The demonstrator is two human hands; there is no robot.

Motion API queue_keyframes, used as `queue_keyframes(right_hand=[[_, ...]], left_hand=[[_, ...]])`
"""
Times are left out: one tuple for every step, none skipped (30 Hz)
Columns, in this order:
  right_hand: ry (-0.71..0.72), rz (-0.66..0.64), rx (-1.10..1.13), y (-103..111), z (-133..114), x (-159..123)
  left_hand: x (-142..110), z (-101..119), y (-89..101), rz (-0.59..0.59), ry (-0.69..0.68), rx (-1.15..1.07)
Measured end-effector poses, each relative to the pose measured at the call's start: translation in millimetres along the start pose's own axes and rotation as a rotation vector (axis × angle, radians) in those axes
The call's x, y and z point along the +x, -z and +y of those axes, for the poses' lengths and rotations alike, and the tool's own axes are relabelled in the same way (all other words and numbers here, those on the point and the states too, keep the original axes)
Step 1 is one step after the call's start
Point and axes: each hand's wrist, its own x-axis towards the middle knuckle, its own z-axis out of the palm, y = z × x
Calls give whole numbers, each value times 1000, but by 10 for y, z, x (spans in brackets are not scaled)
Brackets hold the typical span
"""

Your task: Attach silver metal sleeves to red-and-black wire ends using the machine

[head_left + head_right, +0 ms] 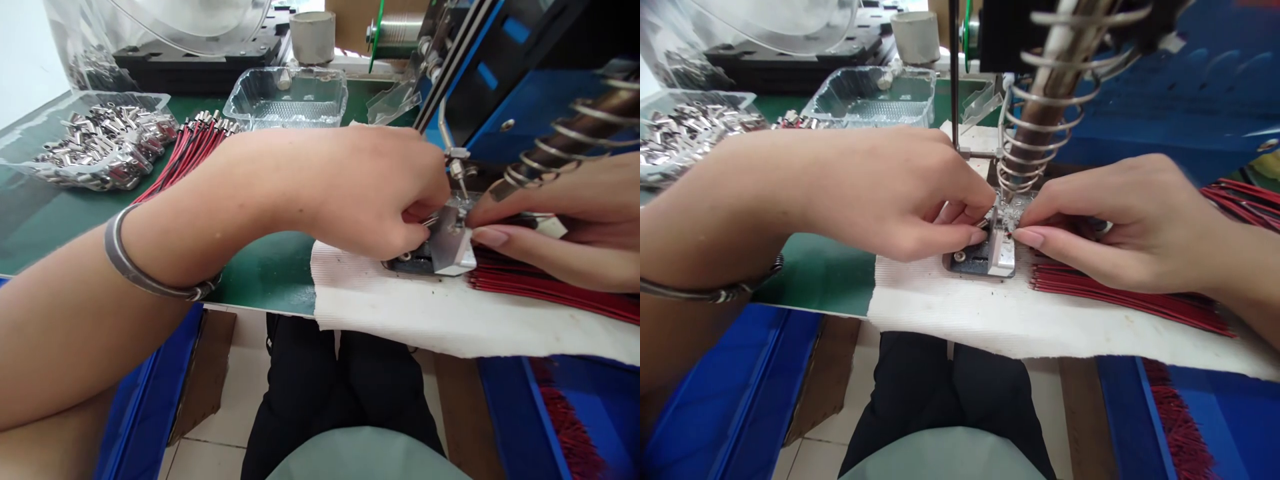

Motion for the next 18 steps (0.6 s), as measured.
queue_keyframes(right_hand=[[26,15,23,-16,13,3],[69,44,56,-37,31,8],[113,75,93,-60,52,15],[153,108,130,-82,73,21],[187,136,163,-102,93,28],[209,157,186,-117,109,34],[224,168,198,-128,123,39],[235,168,199,-133,132,43],[245,162,196,-134,139,45],[253,159,192,-133,143,45],[253,154,188,-132,147,43],[248,150,186,-130,150,39],[244,150,185,-130,153,34],[239,153,183,-130,157,27],[233,154,181,-132,162,20],[228,151,177,-133,169,13],[225,150,176,-134,176,6],[221,143,177,-133,184,0]], left_hand=[[2,-6,0,0,-3,-9],[2,-10,2,0,0,-11],[1,-11,4,-2,9,-8],[-2,-10,7,-3,11,-7],[-5,-6,10,-1,7,-7],[-9,-1,14,0,3,-7],[-13,5,17,-1,1,-5],[-16,11,21,-5,2,0],[-19,17,23,-10,6,4],[-21,22,25,-15,11,6],[-22,26,27,-23,16,6],[-22,28,27,-28,17,1],[-21,30,26,-30,16,-5],[-20,31,25,-29,17,-8],[-18,31,23,-26,16,-6],[-16,30,21,-23,12,-1],[-14,28,19,-19,7,4],[-13,24,17,-15,-2,7]])
